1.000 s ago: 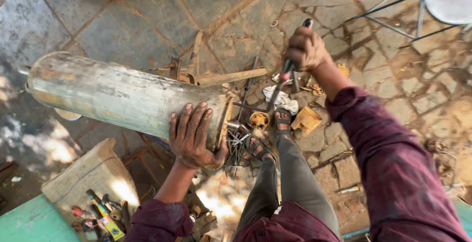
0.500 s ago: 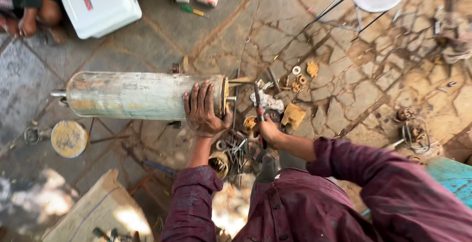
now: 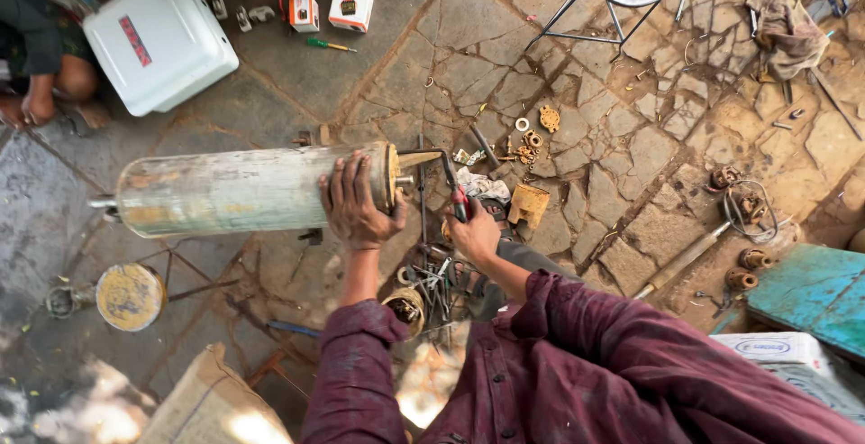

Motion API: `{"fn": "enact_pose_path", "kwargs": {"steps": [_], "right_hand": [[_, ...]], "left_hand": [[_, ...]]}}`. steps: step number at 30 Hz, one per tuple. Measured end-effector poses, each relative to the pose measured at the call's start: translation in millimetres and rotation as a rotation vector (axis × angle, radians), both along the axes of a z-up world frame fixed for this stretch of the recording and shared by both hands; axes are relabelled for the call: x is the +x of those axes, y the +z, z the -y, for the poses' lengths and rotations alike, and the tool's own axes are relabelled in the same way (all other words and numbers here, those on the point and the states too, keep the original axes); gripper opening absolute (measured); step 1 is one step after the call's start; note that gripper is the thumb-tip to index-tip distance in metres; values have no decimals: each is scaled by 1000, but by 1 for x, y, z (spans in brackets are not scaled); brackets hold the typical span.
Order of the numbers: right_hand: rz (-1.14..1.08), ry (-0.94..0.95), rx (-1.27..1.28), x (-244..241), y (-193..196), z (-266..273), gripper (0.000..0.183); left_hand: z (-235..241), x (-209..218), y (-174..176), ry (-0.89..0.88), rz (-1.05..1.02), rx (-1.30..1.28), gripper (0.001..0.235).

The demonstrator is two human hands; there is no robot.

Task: The person uses a hammer to repeatedly strike a metal component attached to a large cylindrical object. The person holds the cylinder steady with one hand while striking the metal part with the other hand.

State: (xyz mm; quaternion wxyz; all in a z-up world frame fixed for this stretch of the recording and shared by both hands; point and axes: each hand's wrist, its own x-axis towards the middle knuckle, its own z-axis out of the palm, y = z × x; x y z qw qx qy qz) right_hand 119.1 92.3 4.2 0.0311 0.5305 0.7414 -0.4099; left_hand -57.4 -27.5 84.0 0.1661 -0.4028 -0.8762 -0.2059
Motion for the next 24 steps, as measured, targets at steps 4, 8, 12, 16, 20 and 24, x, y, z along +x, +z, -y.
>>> {"fn": "enact_pose_path", "kwargs": {"steps": [4,8,12,16,20,24], "right_hand": [[-264,-90,-163,-5,-40,10,35],[-636,-226,-358,-11,-80,18,26],[-398,-259,-549,0,-77,16,21],[-231,-378,-709,-1,-24,3,9],[-160,-585,-1128,-10,54,-20,13],[-167,-545,-1167,-29,100,-22,37]], "left_hand": [[3,-2,-12,-20,-18,47,73],[3,-6,-21,-31,-22,36,75],[5,-1,-20,-65,-53,101,75],[4,-6,-19,-66,-35,86,72],[9,6,-10,-68,-3,67,75],[7,-8,13,-51,57,59,71]]}}
